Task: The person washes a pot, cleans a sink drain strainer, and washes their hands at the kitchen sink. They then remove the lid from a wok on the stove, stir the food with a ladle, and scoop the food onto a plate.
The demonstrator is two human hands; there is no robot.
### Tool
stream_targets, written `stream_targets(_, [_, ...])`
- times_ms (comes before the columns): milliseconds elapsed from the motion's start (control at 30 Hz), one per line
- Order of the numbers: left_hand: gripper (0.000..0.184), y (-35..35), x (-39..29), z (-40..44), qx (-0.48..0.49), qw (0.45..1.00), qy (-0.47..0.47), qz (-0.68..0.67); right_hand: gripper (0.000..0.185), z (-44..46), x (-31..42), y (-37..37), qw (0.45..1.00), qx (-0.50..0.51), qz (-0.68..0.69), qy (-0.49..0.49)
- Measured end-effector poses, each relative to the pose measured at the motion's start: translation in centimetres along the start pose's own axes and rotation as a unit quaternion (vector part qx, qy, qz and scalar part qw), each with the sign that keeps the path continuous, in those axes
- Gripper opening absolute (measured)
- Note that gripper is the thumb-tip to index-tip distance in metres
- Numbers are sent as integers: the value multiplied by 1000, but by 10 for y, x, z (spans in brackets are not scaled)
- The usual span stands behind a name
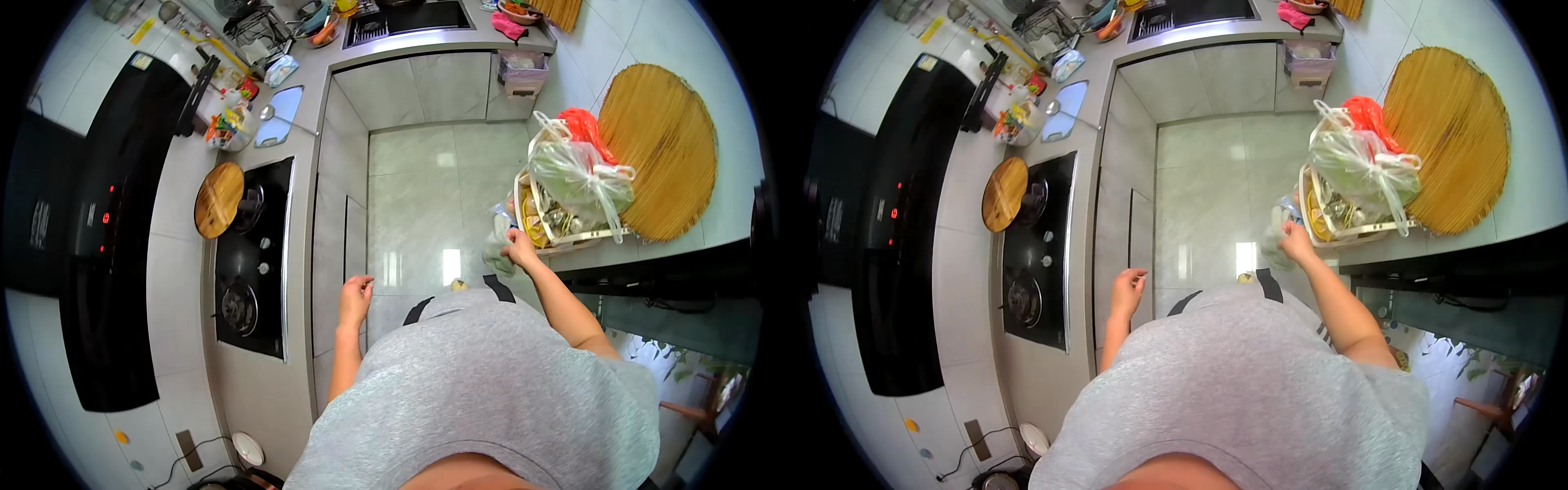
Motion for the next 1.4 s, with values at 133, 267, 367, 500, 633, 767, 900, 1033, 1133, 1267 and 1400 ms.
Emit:
stream_targets(133, [16,-9,-2,52,29,999,23,13,30,53,21,9,1000,0,-2,16])
stream_targets(267, [17,-9,4,110,92,993,20,76,28,102,50,8,992,20,117,-32])
stream_targets(367, [16,-9,15,176,106,991,7,84,29,144,67,2,986,7,150,-73])
stream_targets(500, [15,-9,31,288,88,993,-25,78,29,215,86,-11,987,-3,135,-88])
stream_targets(633, [16,16,24,394,76,994,-33,70,27,297,109,-18,986,-39,95,-128])
stream_targets(767, [16,35,32,483,63,997,-47,-13,26,369,161,-13,987,-121,75,-76])
stream_targets(900, [16,58,25,541,56,997,-48,27,26,457,195,15,969,-191,143,-68])
stream_targets(1033, [16,69,38,579,20,999,-35,-26,30,552,264,83,955,-295,20,4])
stream_targets(1133, [16,67,66,588,0,999,36,-9,25,638,308,125,900,-368,-179,152])
stream_targets(1267, [16,61,82,585,-7,993,119,-11,21,743,350,132,884,-370,-253,131])
stream_targets(1400, [16,53,77,595,-29,977,213,16,19,870,312,89,910,-309,-246,129])
Point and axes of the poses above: each hand's wrist, its own z-axis towards the middle knuckle, its own y-axis out of the back of the hand, x = y × z, the point moved 1 cm from there along z, towards the middle knuckle, and after that the axes turned 5 degrees about z, right-handed, at the moved point
